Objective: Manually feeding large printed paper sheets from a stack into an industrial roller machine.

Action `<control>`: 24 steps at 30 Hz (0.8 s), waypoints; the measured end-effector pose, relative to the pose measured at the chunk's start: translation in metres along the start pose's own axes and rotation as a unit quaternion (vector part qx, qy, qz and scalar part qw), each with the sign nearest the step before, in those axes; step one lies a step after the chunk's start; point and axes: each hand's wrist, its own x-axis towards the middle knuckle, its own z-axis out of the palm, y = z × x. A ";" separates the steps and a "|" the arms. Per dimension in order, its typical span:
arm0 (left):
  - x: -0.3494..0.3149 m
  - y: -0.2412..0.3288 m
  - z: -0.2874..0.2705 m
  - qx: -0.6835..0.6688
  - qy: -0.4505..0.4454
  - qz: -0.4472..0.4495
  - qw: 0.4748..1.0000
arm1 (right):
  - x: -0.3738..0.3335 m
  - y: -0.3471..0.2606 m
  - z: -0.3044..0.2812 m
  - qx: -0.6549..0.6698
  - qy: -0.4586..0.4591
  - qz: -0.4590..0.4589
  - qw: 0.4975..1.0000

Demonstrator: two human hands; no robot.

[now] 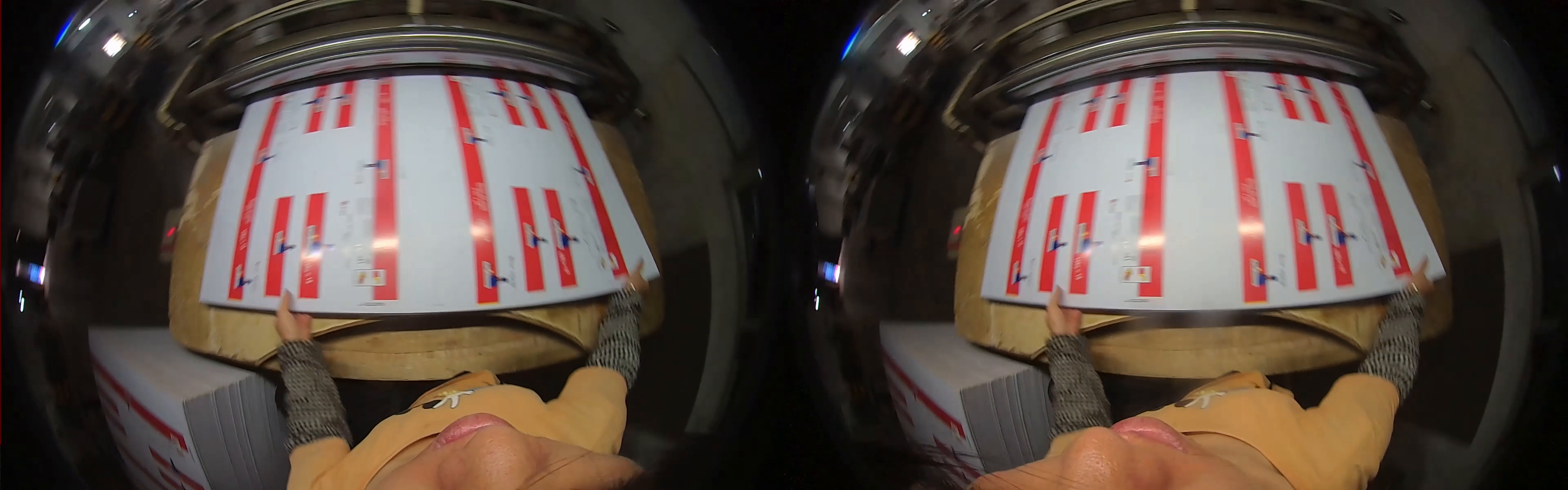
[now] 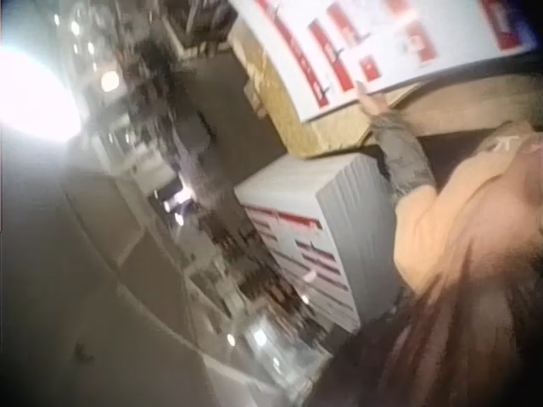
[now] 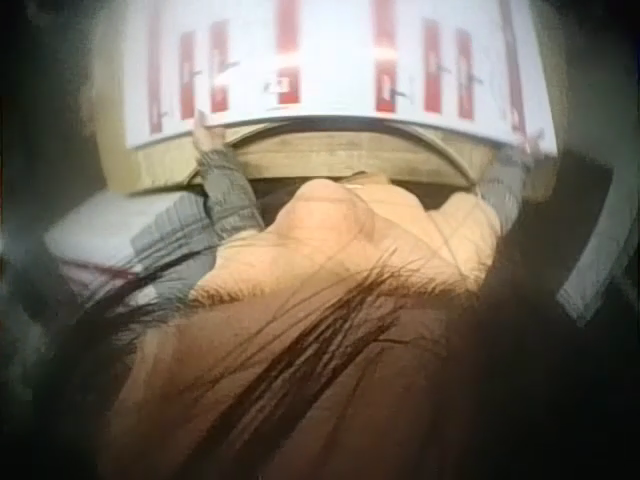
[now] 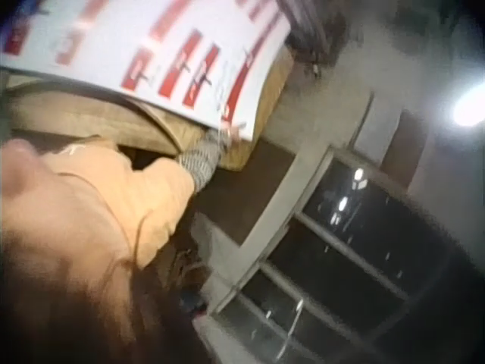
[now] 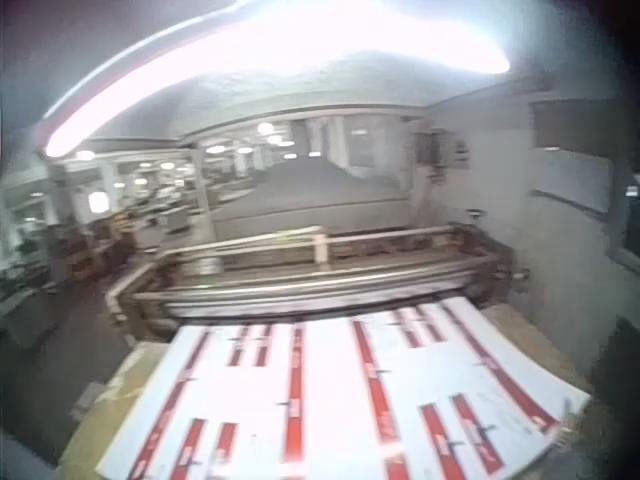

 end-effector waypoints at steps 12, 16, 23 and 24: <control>-0.092 -0.111 0.058 0.033 -0.001 -0.182 0.983 | -0.140 -0.038 -0.029 0.059 0.049 -0.174 0.982; -0.102 -0.102 0.070 0.070 0.040 -0.164 0.983 | -0.148 -0.039 -0.026 0.053 -0.019 -0.098 0.994; -0.100 -0.109 0.045 0.159 0.017 -0.088 0.983 | -0.213 -0.043 -0.046 0.083 0.089 -0.271 0.955; -0.101 -0.114 0.057 0.151 -0.006 -0.090 0.984 | -0.201 -0.038 -0.026 0.131 0.092 -0.368 0.916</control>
